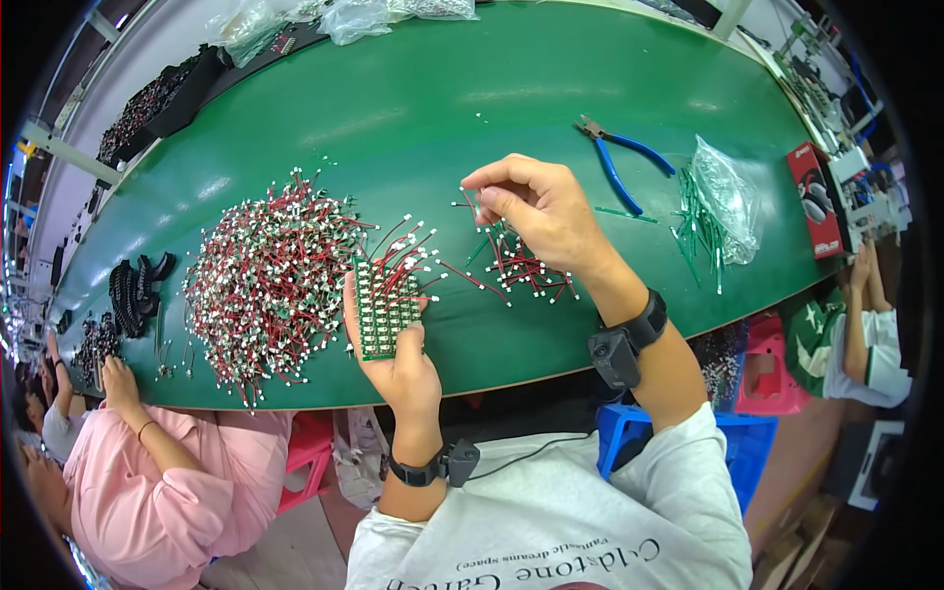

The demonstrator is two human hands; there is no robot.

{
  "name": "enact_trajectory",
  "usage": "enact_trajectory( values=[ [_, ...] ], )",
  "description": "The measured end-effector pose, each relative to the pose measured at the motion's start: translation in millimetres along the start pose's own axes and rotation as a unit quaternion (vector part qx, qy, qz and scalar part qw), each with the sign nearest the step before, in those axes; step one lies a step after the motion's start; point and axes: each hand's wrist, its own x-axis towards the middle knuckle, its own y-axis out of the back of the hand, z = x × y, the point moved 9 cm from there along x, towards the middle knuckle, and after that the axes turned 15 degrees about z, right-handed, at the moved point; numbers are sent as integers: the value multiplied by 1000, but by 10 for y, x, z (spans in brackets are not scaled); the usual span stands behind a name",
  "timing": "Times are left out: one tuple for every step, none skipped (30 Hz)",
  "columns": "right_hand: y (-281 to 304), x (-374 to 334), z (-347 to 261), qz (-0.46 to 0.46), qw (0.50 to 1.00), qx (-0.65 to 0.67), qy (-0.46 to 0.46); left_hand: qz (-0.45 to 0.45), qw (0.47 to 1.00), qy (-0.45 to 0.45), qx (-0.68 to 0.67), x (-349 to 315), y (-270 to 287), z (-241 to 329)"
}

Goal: Manually assembling LED components onto a fixture.

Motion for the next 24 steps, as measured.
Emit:
enact_trajectory(
  values=[
    [-14,-14,-4,-2,1000,1,-1,-12,1000,7,9,-8,-13,-9],
    [-45,-35,-2,-14,1000,19,-17,-10,1000,7,10,-9,-15,-2],
    [-77,-59,-4,-26,998,38,-33,-10,1000,4,9,-12,-32,6],
    [-107,-79,-25,-29,998,40,-34,-9,1000,-1,9,-7,-34,17],
    [-138,-105,-41,-32,998,44,-41,-7,1000,-3,10,-1,-23,18],
    [-168,-128,-53,-35,997,47,-49,-5,1000,-5,12,3,-15,22],
    [-178,-147,-67,-38,997,49,-49,-6,1000,-3,7,1,-20,16],
    [-195,-173,-57,-50,997,29,-55,-6,1000,0,3,0,-25,11],
    [-217,-203,-49,-63,996,9,-60,-4,1000,2,4,2,-29,10],
    [-241,-233,-74,-68,996,12,-61,1,1000,0,6,5,-25,20],
    [-284,-277,-103,-83,995,-9,-54,9,1000,10,5,11,-11,8],
    [-338,-322,-111,-98,994,-31,-46,17,1000,20,3,18,16,-3],
    [-380,-347,-156,-93,995,-34,1,20,999,29,5,22,46,-41],
    [-418,-386,-169,-97,995,-32,1,25,999,27,6,21,63,-42],
    [-477,-432,-305,-109,991,-52,64,21,999,26,7,16,56,-44],
    [-537,-492,-415,-118,982,-72,127,17,999,27,8,14,53,-58],
    [-596,-550,-397,-125,978,-62,154,18,1000,22,6,23,78,-89],
    [-653,-602,-409,-146,973,-83,158,20,1000,21,7,24,88,-98],
    [-685,-645,-415,-138,969,-94,180,15,1000,23,5,23,84,-104],
    [-718,-681,-404,-130,965,-106,202,10,1000,25,4,19,78,-115],
    [-756,-697,-366,-130,965,-104,201,7,1000,15,3,18,79,-116],
    [-767,-728,-409,-108,955,-109,252,8,1000,16,5,15,85,-113],
    [-762,-761,-473,-86,943,-114,302,22,999,23,-4,16,112,-110],
    [-753,-760,-498,-86,943,-114,301,37,999,30,-13,17,136,-102]
  ],
)
